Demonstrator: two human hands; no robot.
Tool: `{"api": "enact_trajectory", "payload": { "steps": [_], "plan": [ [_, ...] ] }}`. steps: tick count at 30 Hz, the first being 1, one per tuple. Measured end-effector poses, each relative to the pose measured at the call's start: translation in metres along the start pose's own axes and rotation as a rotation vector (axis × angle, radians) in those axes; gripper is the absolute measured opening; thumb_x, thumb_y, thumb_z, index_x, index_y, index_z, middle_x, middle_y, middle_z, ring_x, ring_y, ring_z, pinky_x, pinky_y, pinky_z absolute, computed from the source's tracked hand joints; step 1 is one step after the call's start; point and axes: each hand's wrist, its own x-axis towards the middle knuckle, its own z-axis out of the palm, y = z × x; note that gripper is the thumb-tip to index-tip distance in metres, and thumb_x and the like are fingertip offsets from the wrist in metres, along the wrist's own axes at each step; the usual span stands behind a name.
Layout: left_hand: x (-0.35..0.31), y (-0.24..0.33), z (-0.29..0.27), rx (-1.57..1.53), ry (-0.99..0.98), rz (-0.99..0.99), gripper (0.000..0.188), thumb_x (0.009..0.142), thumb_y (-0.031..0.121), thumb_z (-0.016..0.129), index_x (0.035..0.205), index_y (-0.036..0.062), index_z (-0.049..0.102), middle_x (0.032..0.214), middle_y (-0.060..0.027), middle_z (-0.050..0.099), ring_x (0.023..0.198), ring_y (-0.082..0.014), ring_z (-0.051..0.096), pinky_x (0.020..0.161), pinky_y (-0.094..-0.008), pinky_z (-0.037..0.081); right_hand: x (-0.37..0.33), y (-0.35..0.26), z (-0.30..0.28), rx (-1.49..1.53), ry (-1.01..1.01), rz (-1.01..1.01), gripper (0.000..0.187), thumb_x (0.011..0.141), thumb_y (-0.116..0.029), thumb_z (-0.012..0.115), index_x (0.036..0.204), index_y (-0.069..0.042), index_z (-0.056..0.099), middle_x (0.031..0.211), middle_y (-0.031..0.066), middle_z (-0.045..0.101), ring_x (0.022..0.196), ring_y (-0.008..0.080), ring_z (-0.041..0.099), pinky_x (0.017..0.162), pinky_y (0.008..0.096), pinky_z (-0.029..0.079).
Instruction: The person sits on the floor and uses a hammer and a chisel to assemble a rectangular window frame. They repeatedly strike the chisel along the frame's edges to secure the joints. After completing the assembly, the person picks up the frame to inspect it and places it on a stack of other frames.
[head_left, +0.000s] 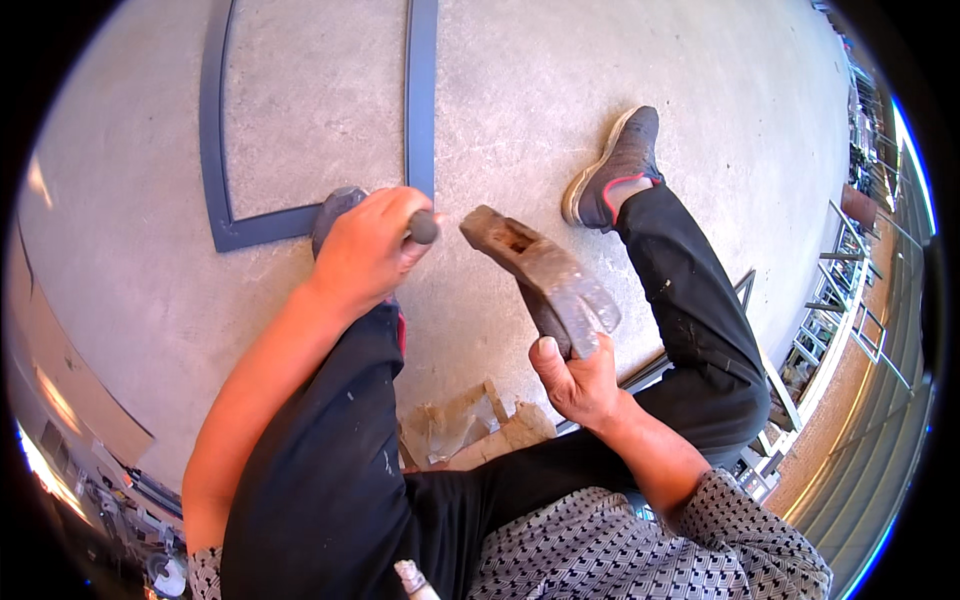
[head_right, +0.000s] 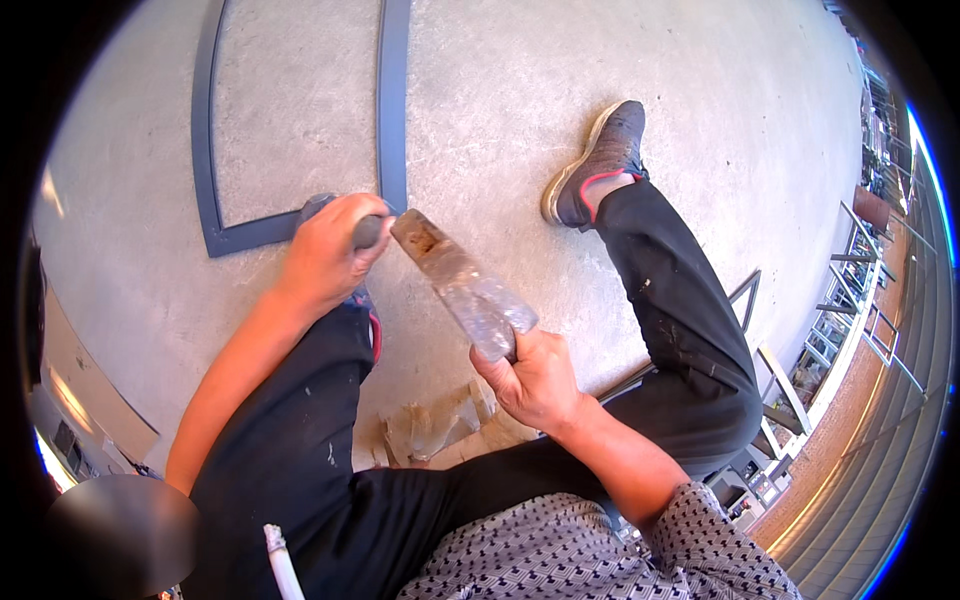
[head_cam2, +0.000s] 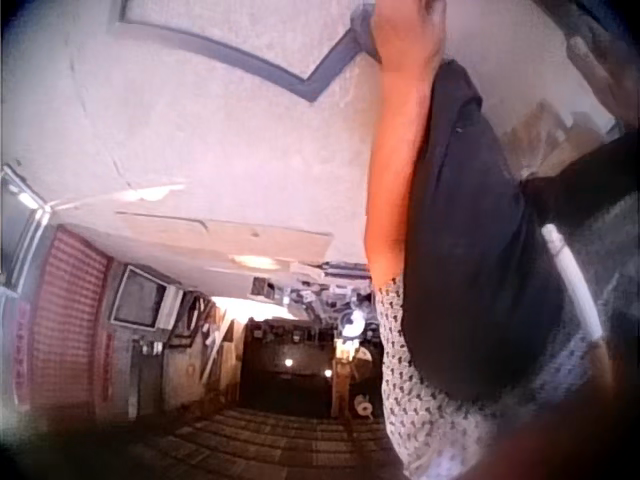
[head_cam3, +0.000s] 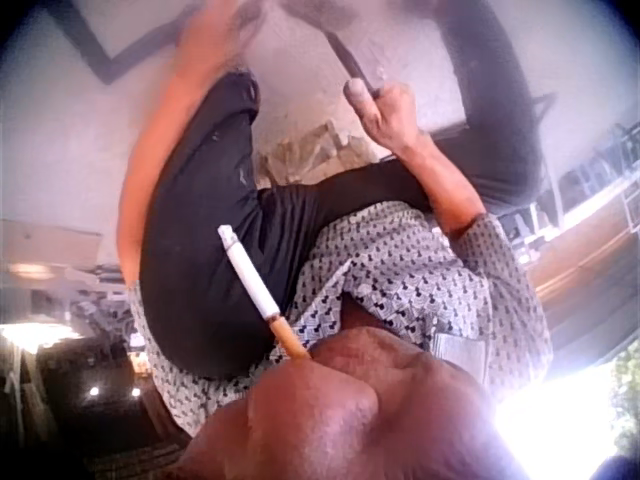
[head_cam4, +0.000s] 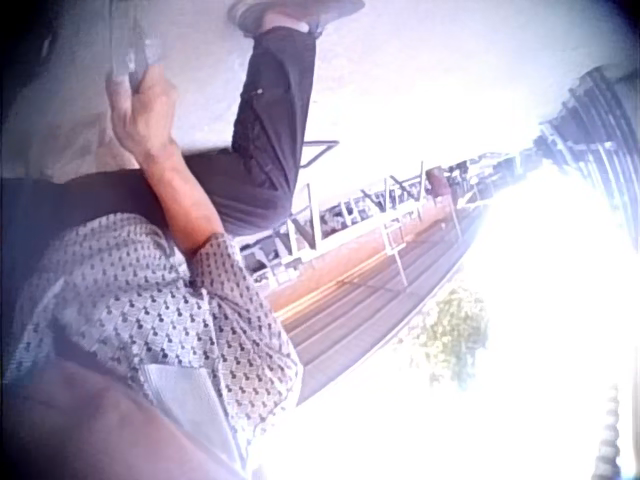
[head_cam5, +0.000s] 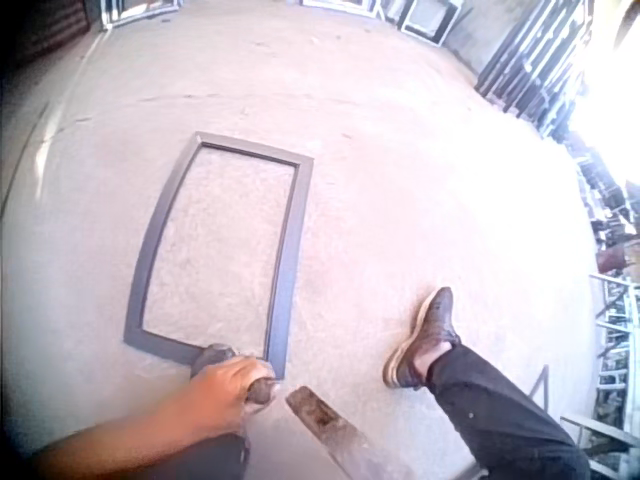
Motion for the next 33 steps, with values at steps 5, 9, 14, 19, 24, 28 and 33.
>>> {"api": "enact_trajectory", "payload": {
  "steps": [5, 9, 14, 19, 24, 28, 33],
  "plan": [
    [-0.001, 0.000, -0.008, -0.254, 0.100, -0.383, 0.020, 0.105, 0.025, 0.067, 0.109, 0.0049, 0.068, 0.092, -0.0045, 0.068, 0.079, -0.0137, 0.063, 0.074, -0.0276, 0.050, 0.001, 0.006, 0.001, 0.105, 0.068, 0.221, 0.038, 0.108, -0.040, 0.060, 0.108, -0.002, 0.060, 0.067, 0.0086, 0.058, 0.062, 0.0157, 0.058, 0.060, 0.0353, 0.048],
    [0.001, -0.012, -0.003, -0.272, 0.135, -0.321, 0.024, 0.109, 0.029, 0.061, 0.112, 0.0059, 0.069, 0.091, 0.0000, 0.065, 0.081, -0.0081, 0.057, 0.072, -0.0248, 0.048, -0.001, 0.026, 0.012, 0.227, 0.071, 0.334, 0.043, 0.109, -0.045, 0.056, 0.094, -0.005, 0.054, 0.068, -0.0016, 0.050, 0.064, 0.0070, 0.045, 0.056, 0.0301, 0.040],
    [0.003, -0.014, 0.003, -0.314, 0.099, -0.350, 0.025, 0.110, 0.029, 0.060, 0.113, 0.0062, 0.069, 0.092, -0.0007, 0.065, 0.083, -0.0086, 0.059, 0.075, -0.0253, 0.049, -0.002, 0.031, 0.017, 0.282, 0.089, 0.380, 0.045, 0.108, -0.047, 0.059, 0.093, -0.003, 0.057, 0.068, 0.0012, 0.049, 0.068, 0.0088, 0.046, 0.060, 0.0327, 0.045],
    [0.005, -0.013, 0.003, -0.302, 0.058, -0.343, 0.025, 0.109, 0.030, 0.061, 0.114, 0.0061, 0.069, 0.093, -0.0007, 0.065, 0.084, -0.0087, 0.058, 0.076, -0.0255, 0.048, 0.001, 0.027, 0.015, 0.301, 0.072, 0.353, 0.045, 0.108, -0.046, 0.059, 0.093, -0.004, 0.057, 0.070, 0.0009, 0.050, 0.069, 0.0081, 0.047, 0.061, 0.0318, 0.045],
    [0.005, -0.013, 0.004, -0.285, 0.040, -0.345, 0.026, 0.109, 0.030, 0.061, 0.114, 0.0061, 0.069, 0.094, -0.0009, 0.065, 0.085, -0.0087, 0.057, 0.076, -0.0257, 0.047, 0.002, 0.026, 0.017, 0.343, 0.075, 0.336, 0.046, 0.108, -0.050, 0.056, 0.091, -0.007, 0.054, 0.073, -0.0052, 0.050, 0.067, 0.0048, 0.044, 0.057, 0.0263, 0.038],
    [0.005, -0.012, 0.005, -0.303, 0.043, -0.328, 0.025, 0.109, 0.030, 0.061, 0.114, 0.0062, 0.069, 0.093, -0.0006, 0.065, 0.084, -0.0087, 0.056, 0.076, -0.0258, 0.047, 0.002, 0.025, 0.016, 0.326, 0.058, 0.364, 0.045, 0.108, -0.047, 0.058, 0.092, -0.005, 0.056, 0.071, -0.0010, 0.051, 0.067, 0.0070, 0.047, 0.060, 0.0300, 0.043],
    [0.007, -0.009, 0.005, -0.310, 0.039, -0.317, 0.024, 0.109, 0.029, 0.062, 0.113, 0.0067, 0.069, 0.091, 0.0001, 0.063, 0.083, -0.0084, 0.056, 0.075, -0.0252, 0.046, 0.003, 0.026, 0.015, 0.320, 0.051, 0.368, 0.046, 0.108, -0.047, 0.059, 0.092, -0.004, 0.057, 0.069, 0.0012, 0.052, 0.067, 0.0087, 0.049, 0.060, 0.0324, 0.046]
  ]
}}
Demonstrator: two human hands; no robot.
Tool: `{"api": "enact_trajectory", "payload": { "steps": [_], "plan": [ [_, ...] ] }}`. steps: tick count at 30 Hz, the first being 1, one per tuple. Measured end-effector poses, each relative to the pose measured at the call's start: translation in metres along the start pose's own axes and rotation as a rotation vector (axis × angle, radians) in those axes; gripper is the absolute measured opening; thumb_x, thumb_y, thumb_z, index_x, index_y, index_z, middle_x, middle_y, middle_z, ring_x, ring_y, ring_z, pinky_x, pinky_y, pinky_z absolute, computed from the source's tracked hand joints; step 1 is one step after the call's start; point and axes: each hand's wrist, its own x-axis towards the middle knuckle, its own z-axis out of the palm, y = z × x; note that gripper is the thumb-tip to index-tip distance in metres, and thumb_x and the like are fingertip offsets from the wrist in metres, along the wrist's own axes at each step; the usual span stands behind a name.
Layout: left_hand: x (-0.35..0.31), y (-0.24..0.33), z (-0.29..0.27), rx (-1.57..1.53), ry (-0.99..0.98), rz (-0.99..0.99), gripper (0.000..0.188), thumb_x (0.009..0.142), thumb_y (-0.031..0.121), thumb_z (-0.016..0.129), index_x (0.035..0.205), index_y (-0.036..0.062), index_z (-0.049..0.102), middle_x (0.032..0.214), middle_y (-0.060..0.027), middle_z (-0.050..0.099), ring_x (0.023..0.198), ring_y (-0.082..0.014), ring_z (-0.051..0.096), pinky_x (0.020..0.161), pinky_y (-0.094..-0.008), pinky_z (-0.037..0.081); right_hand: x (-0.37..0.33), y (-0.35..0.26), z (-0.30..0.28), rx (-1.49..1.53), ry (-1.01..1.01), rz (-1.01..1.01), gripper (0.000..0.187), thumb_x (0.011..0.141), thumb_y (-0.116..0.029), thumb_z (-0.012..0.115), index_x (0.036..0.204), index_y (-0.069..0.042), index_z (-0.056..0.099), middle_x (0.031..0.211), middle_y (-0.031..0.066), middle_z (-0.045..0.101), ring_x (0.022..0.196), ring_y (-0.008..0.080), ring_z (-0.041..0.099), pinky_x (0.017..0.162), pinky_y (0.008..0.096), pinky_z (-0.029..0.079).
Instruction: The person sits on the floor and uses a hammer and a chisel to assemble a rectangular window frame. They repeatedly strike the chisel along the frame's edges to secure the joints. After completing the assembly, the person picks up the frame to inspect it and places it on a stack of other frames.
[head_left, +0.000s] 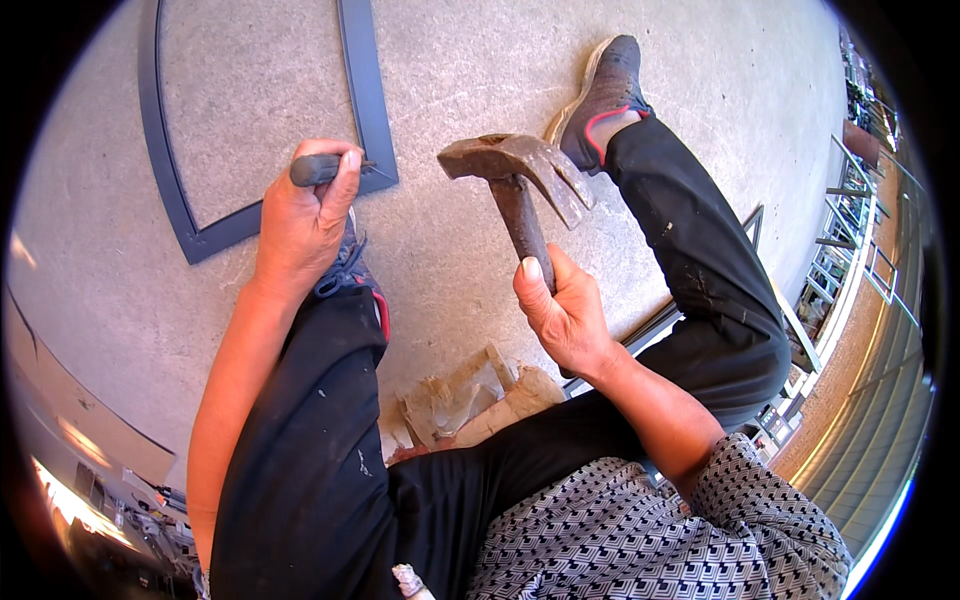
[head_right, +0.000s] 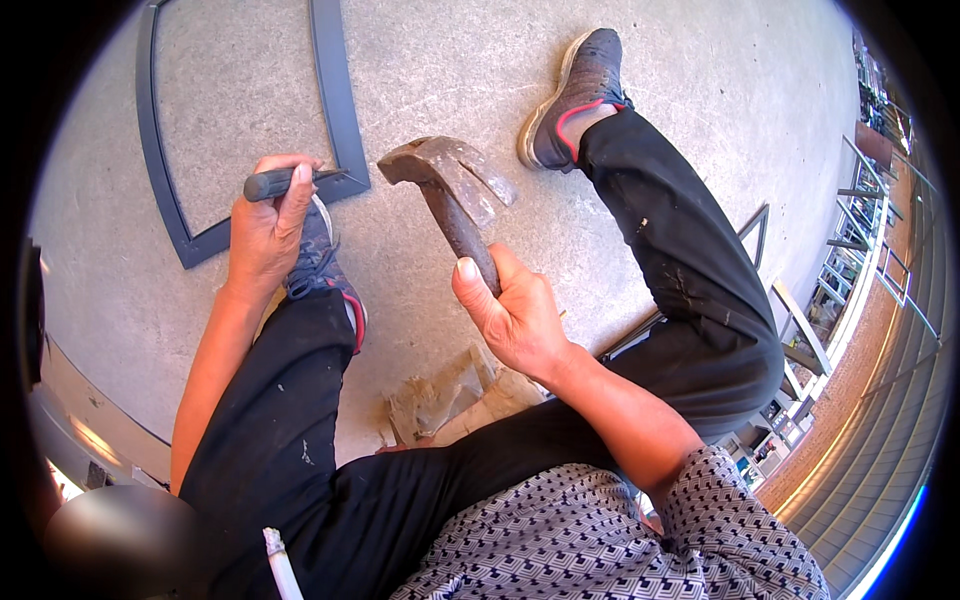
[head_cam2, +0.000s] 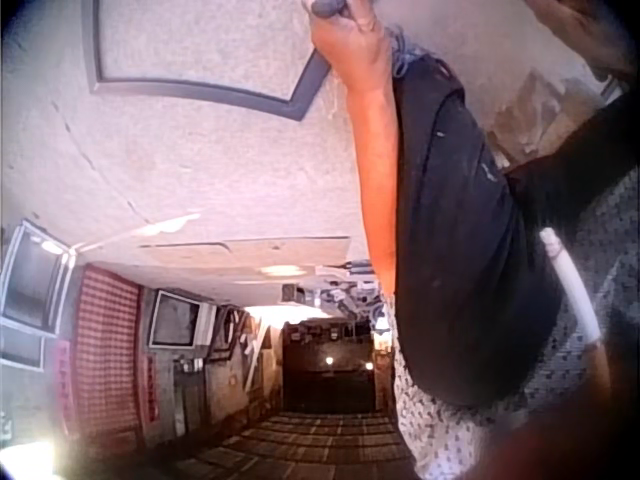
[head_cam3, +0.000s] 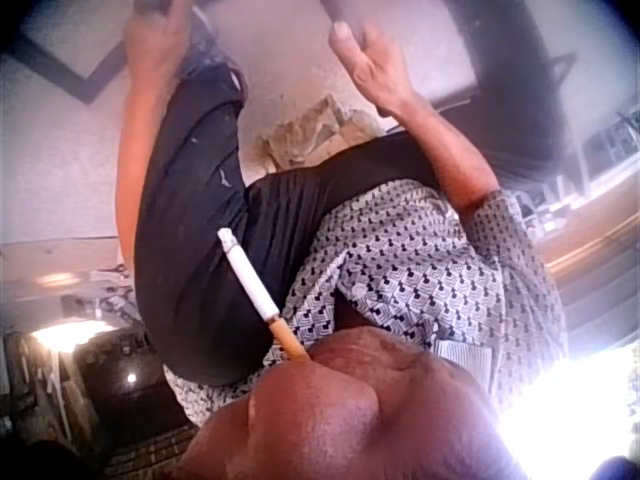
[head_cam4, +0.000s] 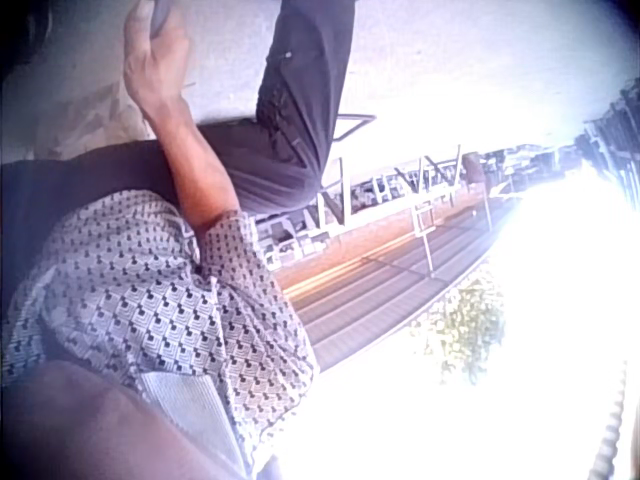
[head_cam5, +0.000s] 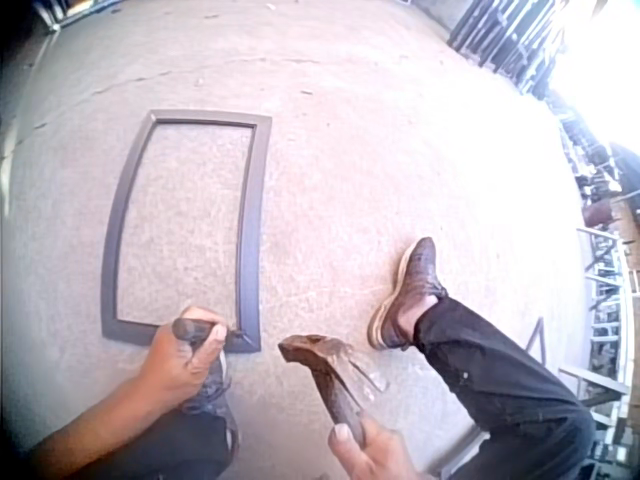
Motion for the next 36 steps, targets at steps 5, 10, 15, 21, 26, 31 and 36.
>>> {"api": "enact_trajectory", "payload": {
  "steps": [5, 10, 15, 21, 26, 31, 36],
  "plan": [
    [0.002, 0.007, 0.005, 0.070, 0.013, 0.044, 0.018, 0.105, 0.024, 0.067, 0.107, 0.0069, 0.063, 0.080, -0.0031, 0.061, 0.072, -0.0128, 0.058, 0.068, -0.0301, 0.049, 0.000, -0.002, -0.001, -0.024, 0.004, -0.007, 0.046, 0.108, -0.046, 0.059, 0.092, -0.003, 0.057, 0.068, 0.0022, 0.051, 0.066, 0.0090, 0.048, 0.060, 0.0328, 0.046],
    [0.006, 0.011, 0.007, 0.153, -0.039, 0.131, 0.018, 0.101, 0.021, 0.070, 0.103, 0.0068, 0.061, 0.087, -0.0115, 0.067, 0.076, -0.0264, 0.066, 0.071, -0.0357, 0.053, -0.005, -0.033, -0.010, -0.062, -0.006, -0.108, 0.037, 0.110, -0.037, 0.055, 0.092, -0.005, 0.055, 0.069, -0.0010, 0.050, 0.065, 0.0069, 0.046, 0.058, 0.0286, 0.042],
    [0.010, 0.016, 0.009, 0.206, -0.088, 0.299, 0.013, 0.099, 0.015, 0.070, 0.104, 0.0064, 0.061, 0.092, -0.0111, 0.066, 0.086, -0.0310, 0.067, 0.077, -0.0389, 0.053, -0.014, -0.065, -0.022, -0.039, 0.087, -0.554, 0.044, 0.109, -0.041, 0.053, 0.086, -0.003, 0.054, 0.065, -0.0004, 0.053, 0.055, 0.0072, 0.048, 0.051, 0.0256, 0.039],
    [0.013, 0.014, 0.012, 0.266, -0.118, 0.416, 0.016, 0.092, 0.011, 0.070, 0.102, 0.0088, 0.057, 0.093, -0.0105, 0.065, 0.092, -0.0348, 0.066, 0.077, -0.0442, 0.054, -0.003, -0.048, -0.025, -0.704, 0.001, -0.699, 0.020, 0.100, -0.019, 0.064, 0.104, 0.001, 0.066, 0.072, 0.0137, 0.062, 0.060, 0.0296, 0.062, 0.062, 0.0396, 0.051],
    [0.014, 0.012, 0.007, 0.262, -0.113, 0.323, 0.016, 0.097, 0.016, 0.070, 0.107, 0.0069, 0.063, 0.091, -0.0101, 0.066, 0.080, -0.0292, 0.066, 0.075, -0.0375, 0.054, -0.008, -0.047, -0.021, -0.328, -0.002, -0.318, 0.038, 0.104, -0.035, 0.067, 0.119, -0.001, 0.062, 0.069, 0.0156, 0.065, 0.064, 0.0322, 0.072, 0.062, 0.0408, 0.055],
    [0.008, 0.010, -0.003, 0.030, 0.057, -0.086, 0.022, 0.108, 0.027, 0.061, 0.107, 0.0060, 0.067, 0.084, -0.0014, 0.063, 0.077, -0.0122, 0.058, 0.070, -0.0288, 0.049, -0.005, -0.042, -0.019, -0.138, 0.068, -0.195, 0.041, 0.110, -0.043, 0.052, 0.094, -0.006, 0.055, 0.073, -0.0041, 0.053, 0.066, 0.0056, 0.047, 0.059, 0.0256, 0.040],
    [0.011, -0.005, -0.005, -0.062, 0.108, -0.039, 0.027, 0.110, 0.031, 0.059, 0.109, 0.0046, 0.067, 0.090, -0.0020, 0.065, 0.082, -0.0089, 0.058, 0.075, -0.0255, 0.048, 0.000, -0.022, -0.019, -0.076, 0.072, -0.120, 0.040, 0.108, -0.041, 0.060, 0.095, -0.003, 0.056, 0.064, 0.0027, 0.051, 0.063, 0.0070, 0.048, 0.056, 0.0323, 0.044]
  ]
}}
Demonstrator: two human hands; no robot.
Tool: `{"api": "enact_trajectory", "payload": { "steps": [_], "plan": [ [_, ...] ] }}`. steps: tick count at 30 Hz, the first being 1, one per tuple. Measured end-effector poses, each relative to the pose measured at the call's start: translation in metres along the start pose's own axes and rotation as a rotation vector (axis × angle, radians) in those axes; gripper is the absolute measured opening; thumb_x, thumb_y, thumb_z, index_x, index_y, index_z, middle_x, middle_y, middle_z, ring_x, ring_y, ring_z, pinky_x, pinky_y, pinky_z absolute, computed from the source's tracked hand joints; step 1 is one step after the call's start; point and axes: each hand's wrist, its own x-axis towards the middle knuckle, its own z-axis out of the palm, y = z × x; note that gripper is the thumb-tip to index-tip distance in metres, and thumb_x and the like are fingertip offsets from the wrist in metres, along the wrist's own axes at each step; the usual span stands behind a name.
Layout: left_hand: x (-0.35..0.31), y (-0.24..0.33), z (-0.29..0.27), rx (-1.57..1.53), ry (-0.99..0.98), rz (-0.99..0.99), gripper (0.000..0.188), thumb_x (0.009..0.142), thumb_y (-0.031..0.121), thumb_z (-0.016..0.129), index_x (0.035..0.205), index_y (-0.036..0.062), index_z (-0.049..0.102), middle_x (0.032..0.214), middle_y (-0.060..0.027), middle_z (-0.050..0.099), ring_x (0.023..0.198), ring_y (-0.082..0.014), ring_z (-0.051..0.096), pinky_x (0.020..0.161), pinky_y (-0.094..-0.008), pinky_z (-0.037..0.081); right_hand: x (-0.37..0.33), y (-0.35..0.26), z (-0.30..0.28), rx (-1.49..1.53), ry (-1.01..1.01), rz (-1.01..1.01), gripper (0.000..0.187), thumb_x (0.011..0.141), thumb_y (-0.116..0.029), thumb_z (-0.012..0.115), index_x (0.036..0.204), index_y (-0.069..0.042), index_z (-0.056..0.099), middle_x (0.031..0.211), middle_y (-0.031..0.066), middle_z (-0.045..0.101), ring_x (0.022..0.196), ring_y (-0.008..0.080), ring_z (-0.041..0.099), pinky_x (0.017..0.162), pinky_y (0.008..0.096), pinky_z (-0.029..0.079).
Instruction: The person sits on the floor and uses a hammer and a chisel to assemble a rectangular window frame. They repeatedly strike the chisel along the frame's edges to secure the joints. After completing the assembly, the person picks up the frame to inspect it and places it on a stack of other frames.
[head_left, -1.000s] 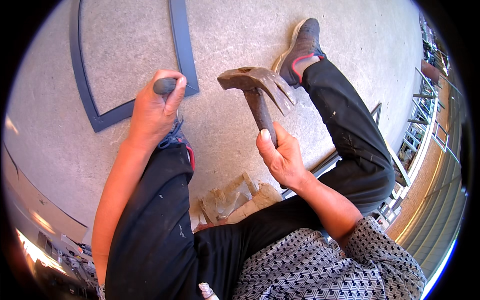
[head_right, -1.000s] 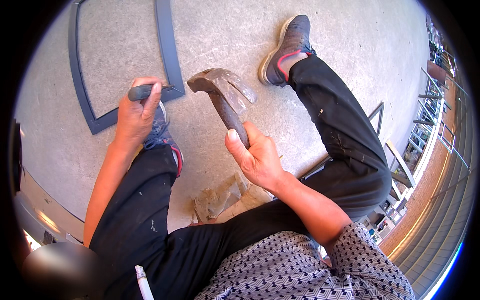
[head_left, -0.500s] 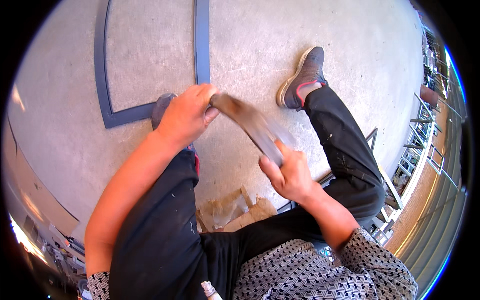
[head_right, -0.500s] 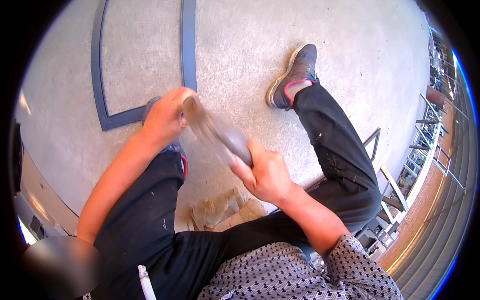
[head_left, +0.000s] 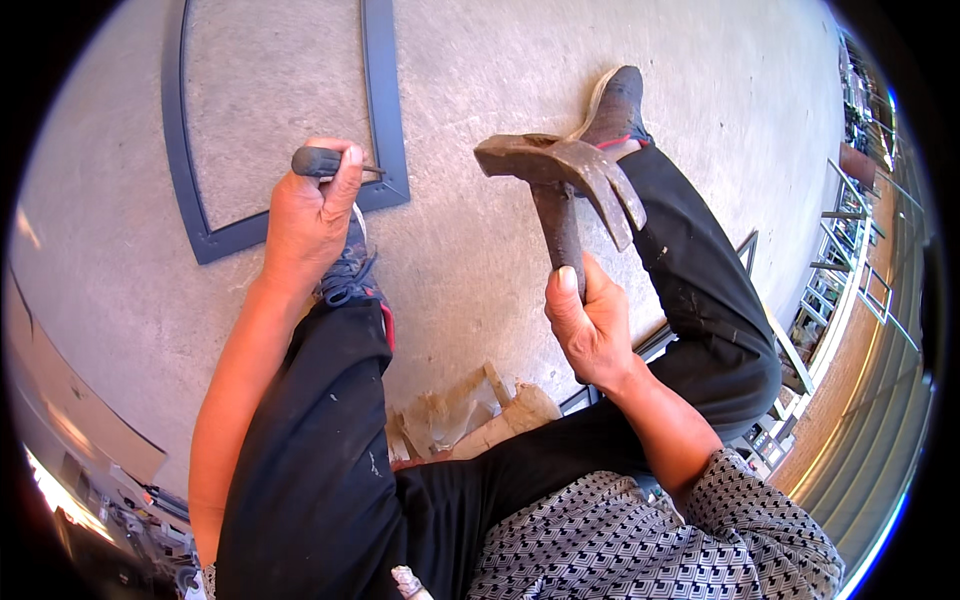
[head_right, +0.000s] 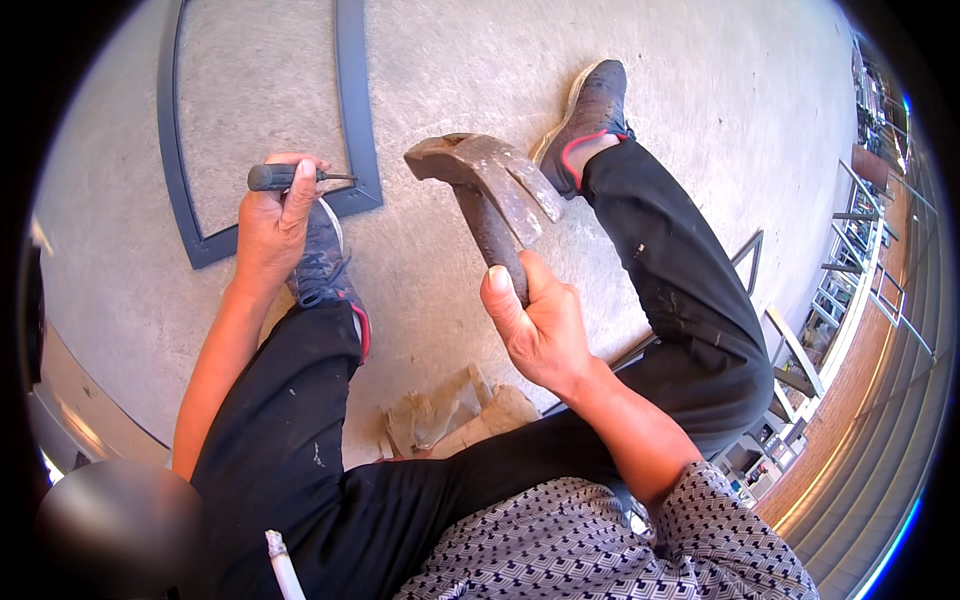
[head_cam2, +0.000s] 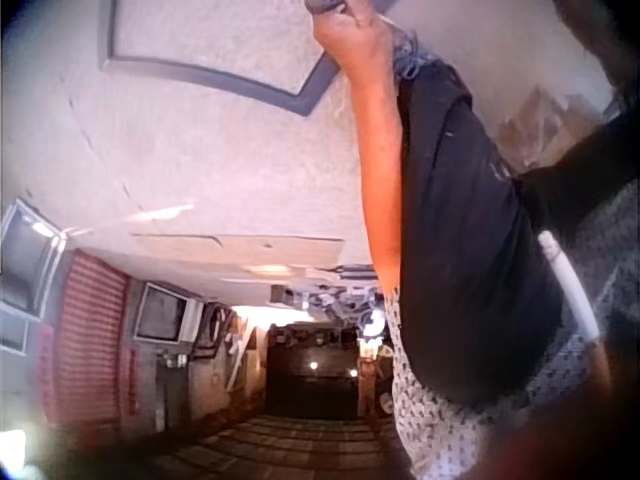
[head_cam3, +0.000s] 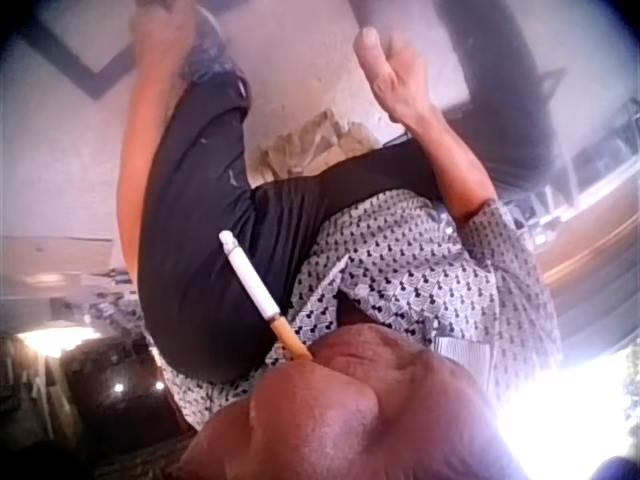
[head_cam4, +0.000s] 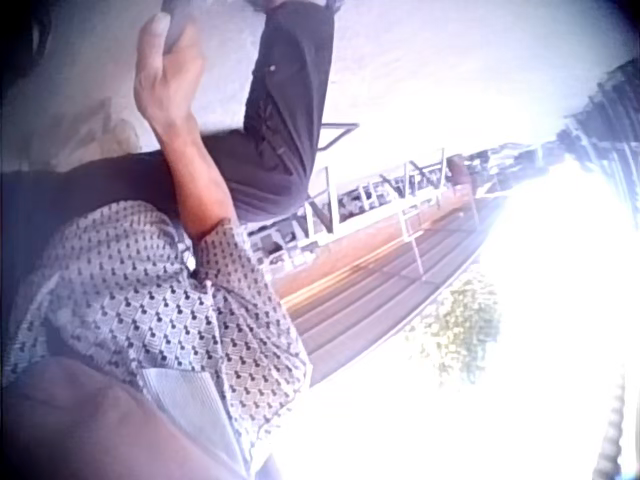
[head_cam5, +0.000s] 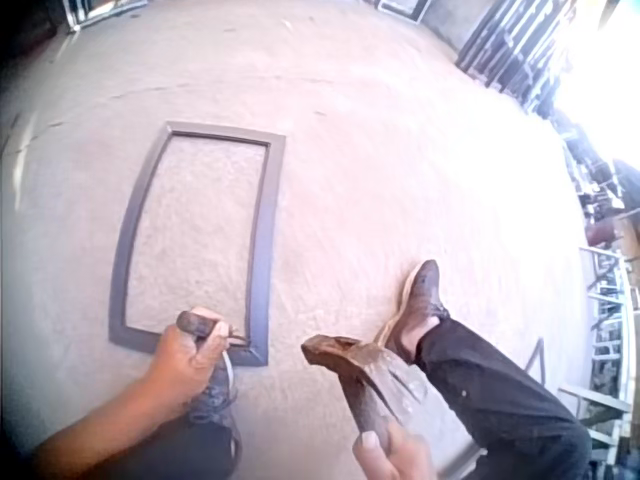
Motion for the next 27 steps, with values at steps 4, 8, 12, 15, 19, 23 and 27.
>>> {"api": "enact_trajectory", "payload": {
  "steps": [4, 8, 12, 15, 19, 23, 27],
  "plan": [
    [0.001, 0.000, 0.004, 0.005, -0.040, 0.012, 0.027, 0.110, 0.030, 0.059, 0.110, 0.0045, 0.067, 0.091, -0.0026, 0.066, 0.084, -0.0091, 0.058, 0.077, -0.0257, 0.049, 0.000, 0.000, 0.001, 0.029, -0.022, 0.012, 0.040, 0.109, -0.042, 0.059, 0.095, -0.004, 0.057, 0.065, 0.0018, 0.051, 0.065, 0.0068, 0.048, 0.058, 0.0318, 0.045],
    [0.001, -0.001, 0.004, 0.023, -0.049, 0.012, 0.026, 0.110, 0.030, 0.058, 0.110, 0.0051, 0.067, 0.089, -0.0017, 0.064, 0.083, -0.0093, 0.058, 0.076, -0.0260, 0.048, -0.001, 0.003, 0.002, 0.047, -0.034, 0.014, 0.040, 0.108, -0.042, 0.059, 0.095, -0.003, 0.058, 0.065, 0.0016, 0.051, 0.065, 0.0067, 0.049, 0.058, 0.0316, 0.046],
    [0.001, 0.004, 0.005, 0.048, -0.077, -0.001, 0.025, 0.110, 0.030, 0.059, 0.110, 0.0057, 0.067, 0.087, -0.0006, 0.062, 0.081, -0.0087, 0.056, 0.074, -0.0259, 0.047, 0.000, -0.001, 0.002, 0.042, -0.050, 0.000, 0.039, 0.109, -0.040, 0.058, 0.095, -0.004, 0.057, 0.067, -0.0003, 0.052, 0.065, 0.0062, 0.048, 0.058, 0.0299, 0.044],
    [0.000, 0.009, 0.007, 0.042, -0.067, 0.008, 0.025, 0.110, 0.030, 0.059, 0.110, 0.0060, 0.067, 0.085, 0.0007, 0.060, 0.079, -0.0077, 0.053, 0.072, -0.0254, 0.045, 0.000, -0.001, 0.002, 0.037, -0.062, -0.007, 0.038, 0.110, -0.040, 0.056, 0.094, -0.005, 0.056, 0.069, -0.0022, 0.052, 0.064, 0.0056, 0.046, 0.058, 0.0280, 0.041],
    [0.001, 0.011, 0.010, 0.061, -0.061, 0.007, 0.021, 0.107, 0.027, 0.065, 0.103, 0.0067, 0.065, 0.077, 0.0001, 0.059, 0.072, -0.0093, 0.055, 0.068, -0.0281, 0.047, 0.000, -0.003, 0.002, 0.037, -0.060, -0.017, 0.038, 0.110, -0.039, 0.056, 0.094, -0.004, 0.056, 0.068, -0.0018, 0.052, 0.064, 0.0057, 0.047, 0.057, 0.0284, 0.041],
    [-0.001, 0.016, 0.010, 0.122, -0.107, 0.057, 0.020, 0.107, 0.026, 0.064, 0.106, 0.0069, 0.065, 0.079, 0.0008, 0.058, 0.074, -0.0080, 0.053, 0.069, -0.0272, 0.046, 0.000, -0.008, 0.000, 0.007, -0.069, -0.035, 0.037, 0.111, -0.037, 0.055, 0.094, -0.004, 0.055, 0.070, -0.0034, 0.052, 0.063, 0.0058, 0.045, 0.057, 0.0265, 0.039],
    [0.000, 0.023, 0.016, 0.164, -0.154, 0.098, 0.017, 0.107, 0.023, 0.065, 0.110, 0.0069, 0.064, 0.082, -0.0026, 0.061, 0.077, -0.0130, 0.057, 0.071, -0.0296, 0.048, -0.002, -0.034, -0.005, -0.055, -0.003, -0.291, 0.030, 0.111, -0.030, 0.052, 0.096, -0.004, 0.056, 0.072, 0.0001, 0.055, 0.063, 0.0089, 0.049, 0.058, 0.0275, 0.041]
  ]
}}
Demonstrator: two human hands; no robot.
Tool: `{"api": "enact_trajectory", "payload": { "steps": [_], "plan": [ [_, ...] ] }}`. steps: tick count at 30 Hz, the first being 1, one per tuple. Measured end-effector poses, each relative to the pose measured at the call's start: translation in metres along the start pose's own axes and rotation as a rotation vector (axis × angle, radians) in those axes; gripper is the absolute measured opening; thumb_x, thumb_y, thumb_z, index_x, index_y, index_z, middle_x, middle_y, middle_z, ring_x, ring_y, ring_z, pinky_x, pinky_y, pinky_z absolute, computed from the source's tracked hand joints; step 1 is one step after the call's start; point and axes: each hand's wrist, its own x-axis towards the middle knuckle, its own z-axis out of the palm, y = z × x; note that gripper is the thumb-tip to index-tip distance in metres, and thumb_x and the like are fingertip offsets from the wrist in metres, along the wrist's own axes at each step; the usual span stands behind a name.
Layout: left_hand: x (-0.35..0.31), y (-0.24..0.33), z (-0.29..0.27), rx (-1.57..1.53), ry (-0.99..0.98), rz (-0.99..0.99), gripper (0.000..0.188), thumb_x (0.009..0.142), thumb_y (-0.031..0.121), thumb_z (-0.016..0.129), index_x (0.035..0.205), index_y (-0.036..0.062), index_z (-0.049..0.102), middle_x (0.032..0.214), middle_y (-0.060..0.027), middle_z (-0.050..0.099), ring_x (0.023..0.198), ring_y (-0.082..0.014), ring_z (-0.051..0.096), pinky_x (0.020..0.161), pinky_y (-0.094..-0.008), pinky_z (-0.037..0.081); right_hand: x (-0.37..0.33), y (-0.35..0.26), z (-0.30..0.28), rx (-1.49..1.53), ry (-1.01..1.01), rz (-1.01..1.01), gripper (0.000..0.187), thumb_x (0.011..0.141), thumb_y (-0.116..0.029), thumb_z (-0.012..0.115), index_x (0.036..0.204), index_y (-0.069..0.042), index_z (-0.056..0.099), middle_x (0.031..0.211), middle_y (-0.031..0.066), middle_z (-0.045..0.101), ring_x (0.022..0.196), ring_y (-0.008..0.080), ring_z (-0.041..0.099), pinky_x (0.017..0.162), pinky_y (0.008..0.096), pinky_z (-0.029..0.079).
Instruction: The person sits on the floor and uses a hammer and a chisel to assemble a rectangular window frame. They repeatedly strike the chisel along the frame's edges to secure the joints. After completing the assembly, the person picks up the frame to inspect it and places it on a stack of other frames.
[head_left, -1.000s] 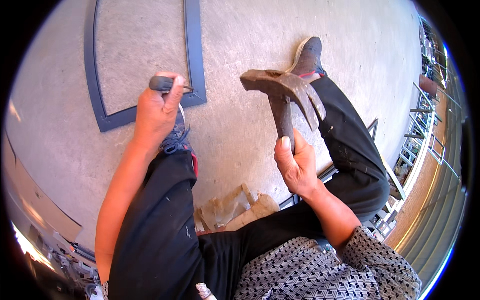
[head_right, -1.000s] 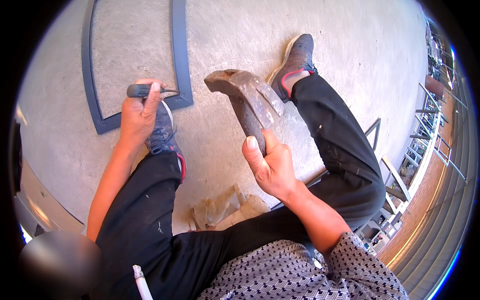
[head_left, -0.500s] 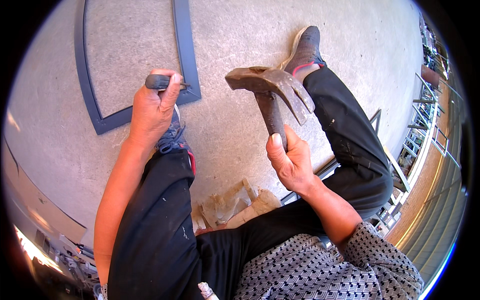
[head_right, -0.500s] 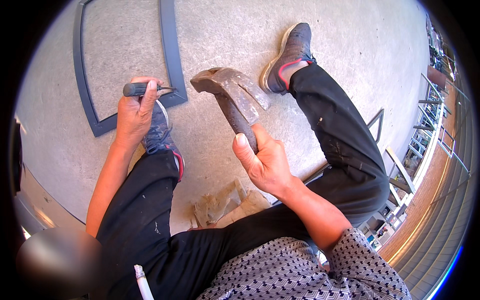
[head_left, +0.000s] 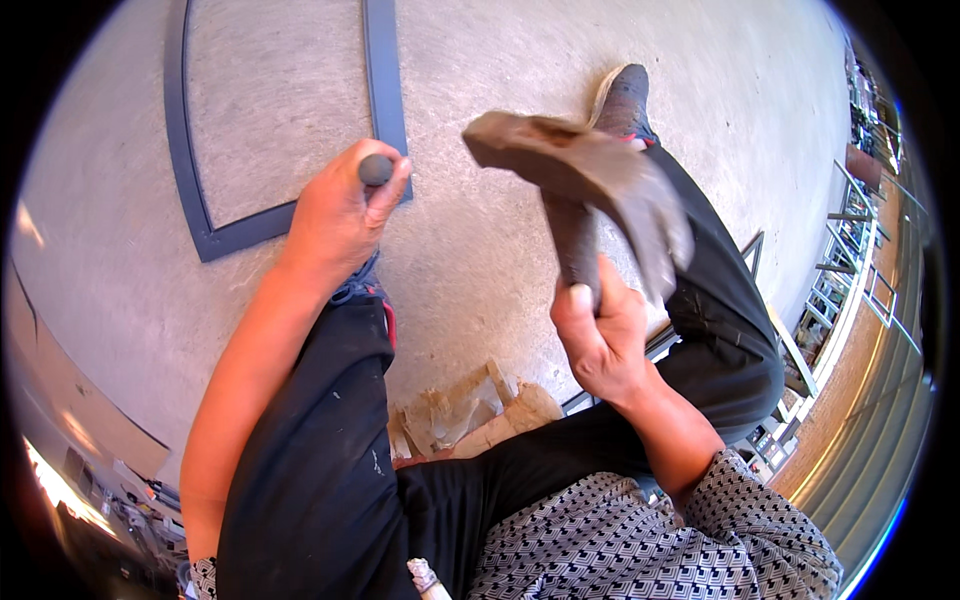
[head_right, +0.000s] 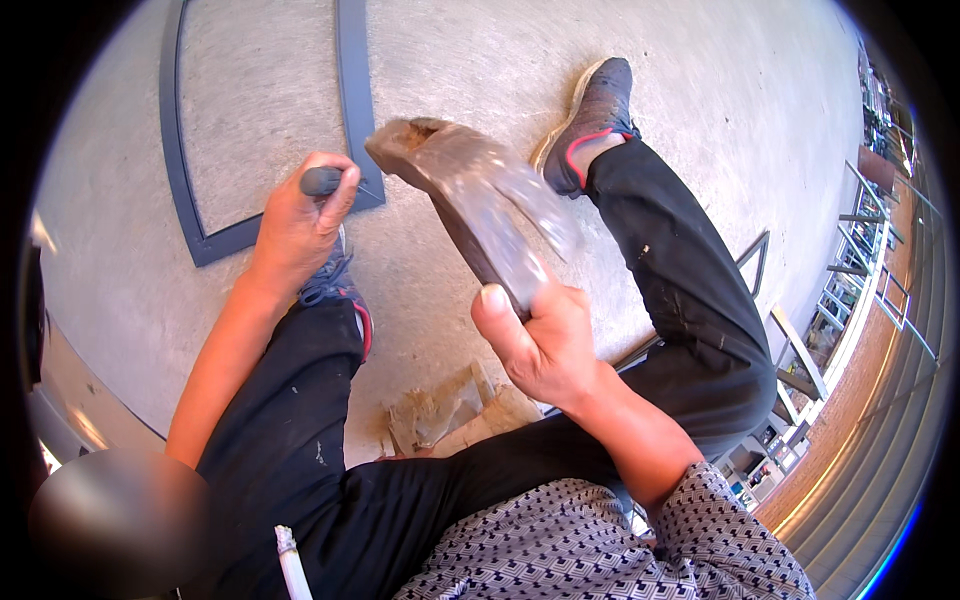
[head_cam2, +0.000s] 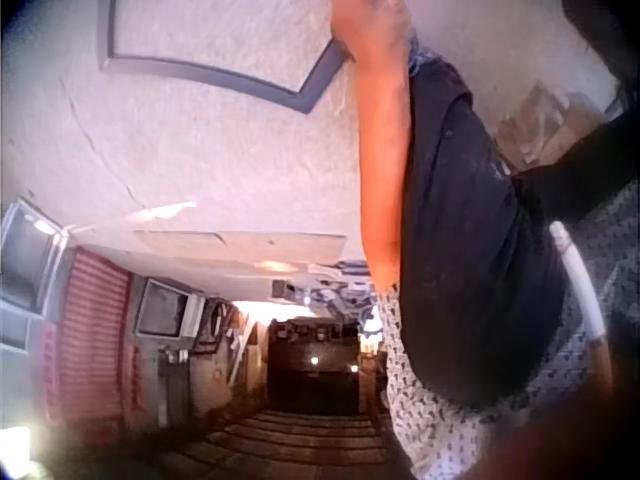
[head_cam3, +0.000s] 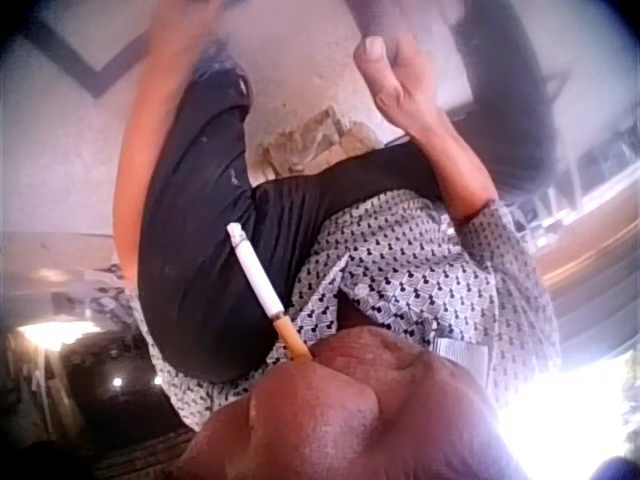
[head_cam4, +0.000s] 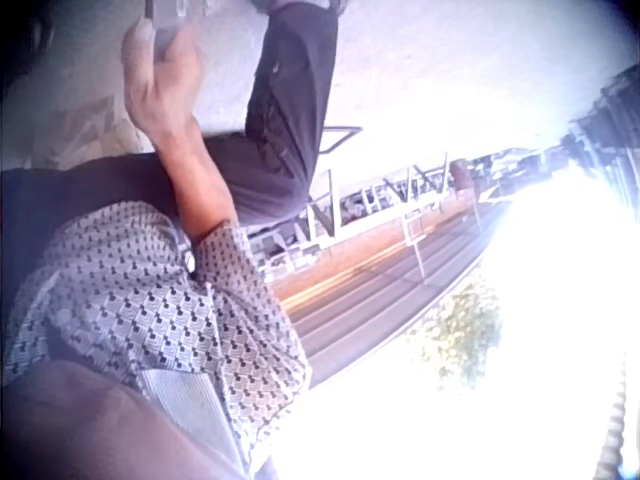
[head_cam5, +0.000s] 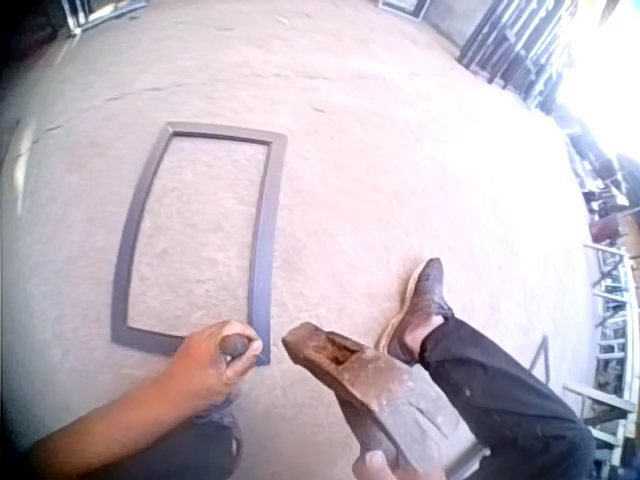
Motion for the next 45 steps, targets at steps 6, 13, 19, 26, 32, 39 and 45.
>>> {"api": "enact_trajectory", "payload": {
  "steps": [6, 13, 19, 26, 32, 39, 45],
  "plan": [
    [0.005, -0.003, 0.001, 0.128, -0.009, 0.360, 0.014, 0.094, 0.008, 0.067, 0.093, 0.0090, 0.053, 0.086, -0.0095, 0.060, 0.082, -0.0313, 0.063, 0.073, -0.0396, 0.053, 0.004, 0.007, 0.012, -0.060, 0.053, -0.289, 0.047, 0.109, -0.040, 0.054, 0.082, -0.002, 0.060, 0.061, 0.0078, 0.052, 0.051, 0.0195, 0.051, 0.052, 0.0345, 0.042],
    [0.000, -0.007, -0.001, 0.147, -0.028, 0.269, 0.014, 0.096, 0.014, 0.070, 0.106, 0.0088, 0.062, 0.090, -0.0132, 0.064, 0.082, -0.0339, 0.066, 0.074, -0.0404, 0.054, -0.004, 0.011, 0.014, -0.187, -0.048, 0.208, 0.037, 0.107, -0.038, 0.062, 0.106, -0.001, 0.060, 0.066, 0.0138, 0.063, 0.059, 0.0279, 0.068, 0.059, 0.0403, 0.052],
    [-0.009, -0.001, -0.029, -0.100, 0.106, -0.207, 0.019, 0.106, 0.028, 0.064, 0.103, 0.0097, 0.066, 0.092, -0.0079, 0.071, 0.081, -0.0194, 0.068, 0.076, -0.0346, 0.055, -0.001, 0.053, 0.024, 0.166, 0.002, 0.480, 0.042, 0.108, -0.045, 0.059, 0.093, -0.006, 0.057, 0.064, -0.0017, 0.052, 0.055, 0.0083, 0.047, 0.051, 0.0316, 0.041],
    [-0.044, -0.058, -0.081, -0.154, 0.713, -0.115, 0.028, 0.108, 0.029, 0.061, 0.105, 0.0017, 0.065, 0.092, -0.0057, 0.070, 0.081, -0.0110, 0.064, 0.076, -0.0287, 0.055, 0.014, 0.082, 0.039, 0.590, -0.085, 0.890, 0.041, 0.105, -0.050, 0.063, 0.089, -0.016, 0.046, 0.058, -0.0073, 0.041, 0.044, 0.0051, 0.035, 0.040, 0.0264, 0.030],
    [-0.091, -0.125, -0.106, -0.016, 0.779, -0.574, 0.034, 0.104, 0.034, 0.065, 0.101, -0.0002, 0.065, 0.081, -0.0038, 0.063, 0.071, -0.0102, 0.060, 0.072, -0.0302, 0.058, 0.020, 0.130, 0.062, 0.782, -0.115, 1.044, 0.042, 0.104, -0.050, 0.063, 0.085, -0.020, 0.041, 0.058, -0.0081, 0.035, 0.043, 0.0058, 0.031, 0.040, 0.0260, 0.030],
    [-0.080, -0.124, -0.081, -0.127, 0.706, -0.970, 0.048, 0.096, 0.047, 0.074, 0.088, 0.0007, 0.064, 0.076, -0.0041, 0.058, 0.066, -0.0149, 0.058, 0.061, -0.0349, 0.059, 0.013, 0.155, 0.074, 0.595, -0.055, 1.026, 0.043, 0.103, -0.051, 0.065, 0.090, -0.018, 0.041, 0.058, -0.0044, 0.042, 0.044, 0.0098, 0.039, 0.042, 0.0291, 0.038],
    [-0.071, -0.145, -0.085, -0.447, 0.737, -1.140, 0.051, 0.090, 0.050, 0.081, 0.086, 0.0024, 0.063, 0.077, -0.0064, 0.058, 0.066, -0.0181, 0.057, 0.061, -0.0383, 0.058, 0.013, 0.156, 0.079, 0.544, -0.032, 1.006, 0.041, 0.103, -0.047, 0.065, 0.089, -0.014, 0.044, 0.060, -0.0004, 0.046, 0.045, 0.0126, 0.044, 0.044, 0.0328, 0.042]
  ]
}}
